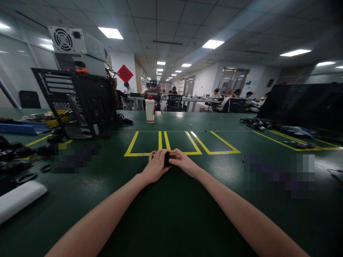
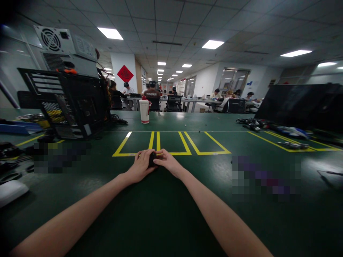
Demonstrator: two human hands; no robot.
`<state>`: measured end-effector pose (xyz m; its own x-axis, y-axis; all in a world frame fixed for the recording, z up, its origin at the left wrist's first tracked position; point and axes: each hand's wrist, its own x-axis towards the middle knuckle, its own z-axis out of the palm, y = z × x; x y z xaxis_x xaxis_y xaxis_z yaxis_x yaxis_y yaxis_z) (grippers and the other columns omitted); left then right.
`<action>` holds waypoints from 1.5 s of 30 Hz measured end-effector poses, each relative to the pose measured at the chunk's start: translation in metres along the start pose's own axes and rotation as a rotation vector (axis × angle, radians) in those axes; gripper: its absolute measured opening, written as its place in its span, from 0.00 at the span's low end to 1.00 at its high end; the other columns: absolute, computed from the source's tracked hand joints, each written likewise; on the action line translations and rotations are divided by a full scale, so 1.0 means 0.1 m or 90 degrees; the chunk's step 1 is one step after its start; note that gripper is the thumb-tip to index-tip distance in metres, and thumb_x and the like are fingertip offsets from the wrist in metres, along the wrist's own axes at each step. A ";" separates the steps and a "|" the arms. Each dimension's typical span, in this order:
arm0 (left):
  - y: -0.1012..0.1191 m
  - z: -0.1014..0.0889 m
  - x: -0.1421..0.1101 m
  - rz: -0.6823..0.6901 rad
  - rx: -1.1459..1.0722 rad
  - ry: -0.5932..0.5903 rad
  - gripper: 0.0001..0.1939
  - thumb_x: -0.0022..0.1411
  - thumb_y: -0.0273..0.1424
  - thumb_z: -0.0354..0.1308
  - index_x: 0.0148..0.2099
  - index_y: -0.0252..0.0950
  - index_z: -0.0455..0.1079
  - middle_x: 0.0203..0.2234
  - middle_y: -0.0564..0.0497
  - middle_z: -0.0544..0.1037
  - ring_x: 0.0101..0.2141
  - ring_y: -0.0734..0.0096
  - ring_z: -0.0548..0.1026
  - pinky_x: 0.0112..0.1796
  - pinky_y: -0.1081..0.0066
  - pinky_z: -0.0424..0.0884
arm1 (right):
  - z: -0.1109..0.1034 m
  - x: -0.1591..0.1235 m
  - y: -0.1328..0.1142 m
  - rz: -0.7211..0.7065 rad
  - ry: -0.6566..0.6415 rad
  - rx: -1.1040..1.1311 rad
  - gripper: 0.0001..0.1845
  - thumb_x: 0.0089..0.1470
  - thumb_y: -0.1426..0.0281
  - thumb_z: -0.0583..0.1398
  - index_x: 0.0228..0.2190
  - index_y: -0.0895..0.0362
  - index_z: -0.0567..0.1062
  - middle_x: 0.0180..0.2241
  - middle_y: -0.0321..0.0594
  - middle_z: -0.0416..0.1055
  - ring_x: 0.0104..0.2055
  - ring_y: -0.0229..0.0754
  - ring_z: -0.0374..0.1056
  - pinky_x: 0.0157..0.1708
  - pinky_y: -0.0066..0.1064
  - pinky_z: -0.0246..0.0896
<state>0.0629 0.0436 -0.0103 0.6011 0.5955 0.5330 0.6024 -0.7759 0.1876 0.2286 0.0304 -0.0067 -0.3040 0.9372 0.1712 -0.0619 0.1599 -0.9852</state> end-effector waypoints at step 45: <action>-0.01 0.00 -0.01 0.009 0.015 0.002 0.28 0.53 0.31 0.52 0.53 0.37 0.44 0.48 0.44 0.58 0.50 0.60 0.57 0.50 0.55 0.48 | -0.01 0.04 0.02 0.006 -0.010 0.017 0.19 0.37 0.71 0.63 0.35 0.55 0.67 0.39 0.37 0.66 0.44 0.40 0.61 0.47 0.37 0.54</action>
<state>0.0624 0.0438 -0.0111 0.6082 0.5838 0.5378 0.6060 -0.7791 0.1605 0.2286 0.0350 -0.0081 -0.3194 0.9336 0.1624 -0.0840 0.1428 -0.9862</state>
